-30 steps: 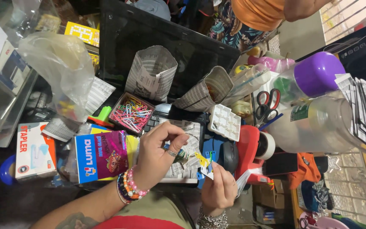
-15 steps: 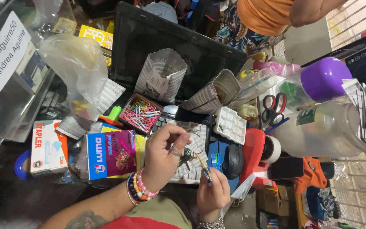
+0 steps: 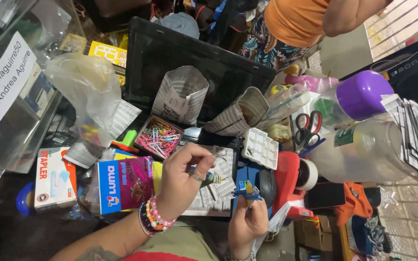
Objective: Organize and sort small price tags and labels on a cluttered desk.
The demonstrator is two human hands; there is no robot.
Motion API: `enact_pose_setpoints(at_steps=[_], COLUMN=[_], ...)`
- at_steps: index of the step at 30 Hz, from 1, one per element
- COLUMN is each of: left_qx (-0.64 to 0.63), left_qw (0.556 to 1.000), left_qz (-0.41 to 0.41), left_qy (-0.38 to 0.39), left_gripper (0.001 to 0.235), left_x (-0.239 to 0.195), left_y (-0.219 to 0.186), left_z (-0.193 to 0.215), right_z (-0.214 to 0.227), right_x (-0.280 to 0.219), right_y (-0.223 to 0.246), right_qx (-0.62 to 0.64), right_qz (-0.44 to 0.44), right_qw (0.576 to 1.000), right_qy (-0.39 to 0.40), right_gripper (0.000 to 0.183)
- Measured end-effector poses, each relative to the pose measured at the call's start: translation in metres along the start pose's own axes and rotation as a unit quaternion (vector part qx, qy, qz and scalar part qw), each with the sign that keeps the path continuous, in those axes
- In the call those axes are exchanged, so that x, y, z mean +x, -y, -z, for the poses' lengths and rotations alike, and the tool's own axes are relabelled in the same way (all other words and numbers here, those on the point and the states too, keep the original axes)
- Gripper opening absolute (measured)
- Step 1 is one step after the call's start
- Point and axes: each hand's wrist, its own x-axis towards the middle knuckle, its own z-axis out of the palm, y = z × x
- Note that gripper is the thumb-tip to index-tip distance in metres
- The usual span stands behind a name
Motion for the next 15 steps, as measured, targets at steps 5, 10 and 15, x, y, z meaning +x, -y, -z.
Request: enact_pose_setpoints(at_steps=[5,10,15], left_qx=[0.008,0.016,-0.01], left_qw=[1.0,1.0,1.0], left_qz=[0.001,0.001,0.011], left_qy=[0.019,0.014,0.009], left_gripper=[0.013,0.014,0.014], left_x=[-0.006,-0.013,-0.014], left_y=[-0.001,0.0,-0.006], left_z=[-0.002,-0.002,0.002], right_z=[-0.002,-0.003,-0.003], right_x=[0.009,0.009,0.005], right_y=[0.007,0.008,0.005], right_qx=[0.033,0.025,-0.015], right_qz=[0.085,0.14,0.162], right_qw=[0.996,0.99,0.987], right_qy=[-0.01,-0.007,0.005], right_gripper=[0.007,0.033,0.024])
